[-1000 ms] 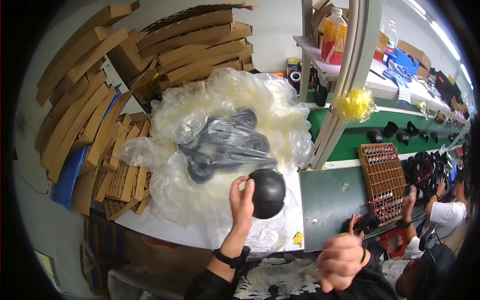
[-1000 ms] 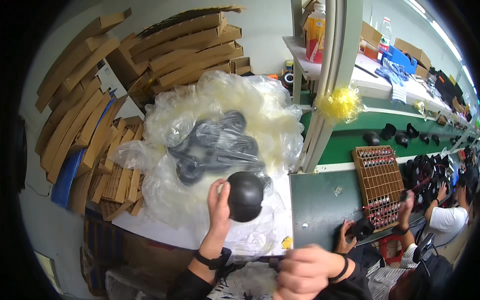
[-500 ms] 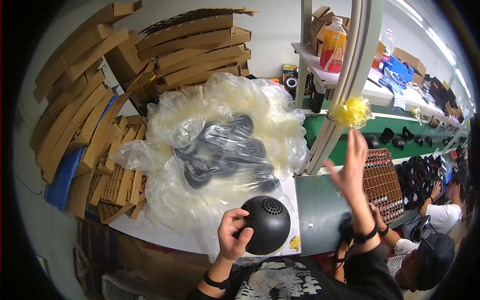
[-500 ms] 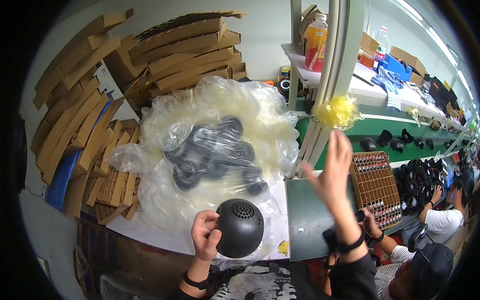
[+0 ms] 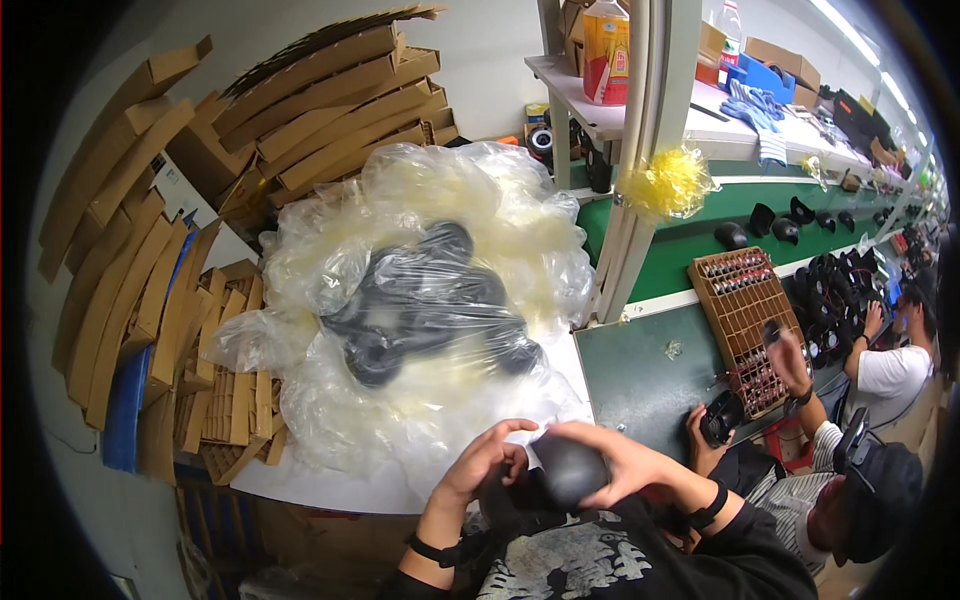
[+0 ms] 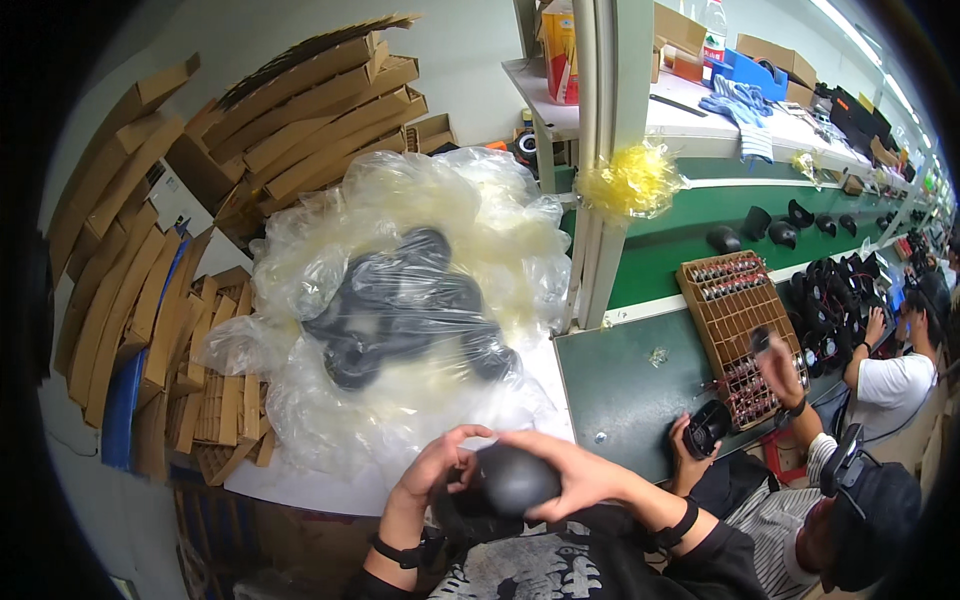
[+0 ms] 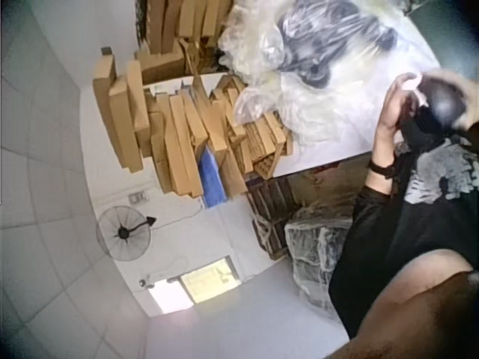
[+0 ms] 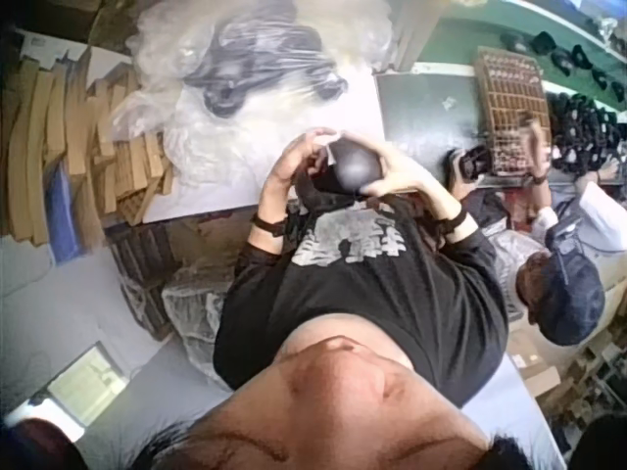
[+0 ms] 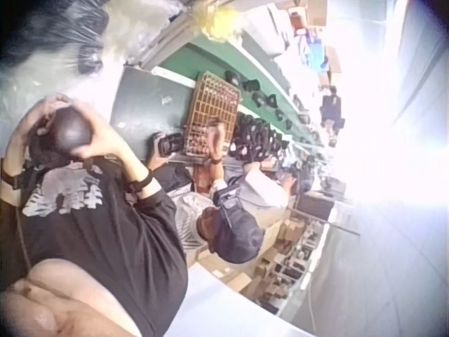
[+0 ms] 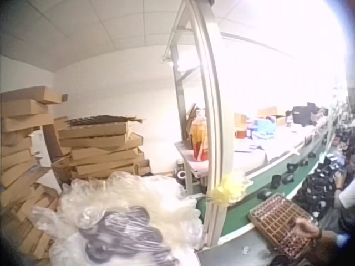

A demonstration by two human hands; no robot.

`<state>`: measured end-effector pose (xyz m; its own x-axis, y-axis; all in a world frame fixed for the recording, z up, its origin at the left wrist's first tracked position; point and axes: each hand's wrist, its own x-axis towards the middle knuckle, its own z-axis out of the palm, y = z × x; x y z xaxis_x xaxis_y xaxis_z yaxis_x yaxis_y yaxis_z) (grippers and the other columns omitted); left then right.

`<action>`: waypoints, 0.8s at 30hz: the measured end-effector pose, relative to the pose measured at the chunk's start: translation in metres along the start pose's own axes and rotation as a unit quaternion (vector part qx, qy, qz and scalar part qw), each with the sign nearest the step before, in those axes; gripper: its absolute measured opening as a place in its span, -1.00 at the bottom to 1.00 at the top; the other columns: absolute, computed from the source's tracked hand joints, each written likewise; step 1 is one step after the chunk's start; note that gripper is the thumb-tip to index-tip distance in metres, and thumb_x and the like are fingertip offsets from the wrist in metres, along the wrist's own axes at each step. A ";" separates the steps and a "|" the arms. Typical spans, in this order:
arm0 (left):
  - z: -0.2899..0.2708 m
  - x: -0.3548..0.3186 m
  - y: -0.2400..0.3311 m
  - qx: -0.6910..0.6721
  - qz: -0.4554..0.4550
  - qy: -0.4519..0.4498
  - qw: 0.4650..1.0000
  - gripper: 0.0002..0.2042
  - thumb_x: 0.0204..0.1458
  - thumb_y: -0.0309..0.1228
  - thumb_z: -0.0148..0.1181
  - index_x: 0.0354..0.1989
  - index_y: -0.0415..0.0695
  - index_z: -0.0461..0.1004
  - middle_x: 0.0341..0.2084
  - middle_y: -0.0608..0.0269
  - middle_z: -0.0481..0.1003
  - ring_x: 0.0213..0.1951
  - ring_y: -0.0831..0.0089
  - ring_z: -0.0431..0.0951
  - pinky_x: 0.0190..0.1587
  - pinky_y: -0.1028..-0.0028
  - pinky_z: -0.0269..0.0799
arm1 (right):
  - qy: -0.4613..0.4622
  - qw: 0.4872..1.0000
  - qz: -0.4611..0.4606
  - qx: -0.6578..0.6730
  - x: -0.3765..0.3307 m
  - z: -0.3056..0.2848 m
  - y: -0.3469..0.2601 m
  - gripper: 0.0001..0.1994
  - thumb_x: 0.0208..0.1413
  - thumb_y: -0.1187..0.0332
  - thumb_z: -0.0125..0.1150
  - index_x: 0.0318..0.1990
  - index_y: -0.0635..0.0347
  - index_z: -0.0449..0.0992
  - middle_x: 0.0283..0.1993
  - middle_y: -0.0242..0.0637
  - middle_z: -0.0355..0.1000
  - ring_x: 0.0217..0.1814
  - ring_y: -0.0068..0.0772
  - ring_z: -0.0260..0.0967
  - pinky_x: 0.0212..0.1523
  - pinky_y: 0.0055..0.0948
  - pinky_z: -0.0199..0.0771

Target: Sort and pack black plastic dome-shaped components from a large plastic bag into smaller organized batches.

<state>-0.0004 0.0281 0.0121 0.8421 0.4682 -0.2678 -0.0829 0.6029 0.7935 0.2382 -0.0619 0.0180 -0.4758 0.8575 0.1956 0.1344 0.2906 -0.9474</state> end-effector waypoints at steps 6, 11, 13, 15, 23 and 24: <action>0.010 0.003 -0.004 -0.219 0.213 -0.077 0.949 -0.54 0.23 -0.04 -0.22 -0.17 -0.29 0.30 -0.72 0.47 0.12 -0.70 0.65 0.13 -0.38 0.55 0.13 | 0.397 0.698 0.018 0.596 0.001 0.008 0.026 -0.32 -0.01 -0.08 0.05 0.14 0.29 0.25 0.01 -0.10 0.37 0.01 -0.12 0.38 0.15 -0.13 0.35; 0.007 0.024 -0.028 -0.258 0.048 -0.041 0.964 -0.59 0.23 -0.08 -0.26 -0.42 -0.18 0.33 -0.76 0.45 0.13 -0.71 0.56 0.14 -0.46 0.49 0.15 | 0.549 0.539 -0.020 0.638 0.013 -0.045 0.049 -0.48 0.05 -0.09 -0.06 0.00 0.13 0.35 -0.03 -0.10 0.38 0.01 -0.07 0.37 0.20 0.15 0.24; -0.002 0.021 -0.045 -0.231 0.026 -0.016 0.973 -0.57 0.22 -0.04 -0.26 -0.42 -0.16 0.33 -0.77 0.43 0.14 -0.69 0.51 0.15 -0.49 0.44 0.16 | 0.589 0.623 -0.093 0.507 -0.008 -0.089 0.075 -0.43 0.10 -0.08 -0.05 0.10 0.16 0.31 0.04 -0.13 0.38 0.14 -0.05 0.31 0.23 -0.04 0.25; -0.020 0.013 -0.045 -0.363 0.022 0.035 0.931 -0.56 0.21 -0.01 -0.25 -0.42 -0.15 0.33 -0.77 0.42 0.13 -0.67 0.49 0.16 -0.49 0.42 0.17 | 0.695 0.714 0.073 0.041 -0.043 -0.115 0.131 -0.36 0.02 0.06 0.20 0.17 0.24 0.19 0.14 -0.14 0.28 0.16 -0.10 0.28 0.16 -0.22 0.30; -0.056 0.007 -0.032 -0.624 0.092 -0.079 0.772 -0.64 0.21 -0.01 -0.15 -0.35 -0.09 0.23 -0.64 0.39 0.20 -0.59 0.52 0.22 -0.48 0.47 0.21 | 0.312 0.739 0.412 -0.433 -0.100 -0.047 0.232 -0.07 -0.34 -0.03 0.48 0.19 0.30 0.21 0.22 0.24 0.08 0.27 0.20 0.06 0.25 -0.10 0.13; -0.058 0.004 -0.031 -0.621 0.099 -0.108 0.770 -0.64 0.21 -0.01 -0.15 -0.35 -0.09 0.22 -0.64 0.38 0.20 -0.58 0.52 0.24 -0.46 0.47 0.24 | 0.291 0.768 0.348 -0.452 -0.079 -0.035 0.209 -0.12 -0.28 -0.04 0.45 0.18 0.28 0.23 0.24 0.24 0.06 0.30 0.21 0.01 0.28 -0.10 0.09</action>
<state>-0.0257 0.0488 -0.0453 0.8050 0.5933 -0.0060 -0.5545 0.7487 -0.3633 0.3345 -0.0540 -0.1867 0.4189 0.9066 0.0505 0.8541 -0.3745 -0.3608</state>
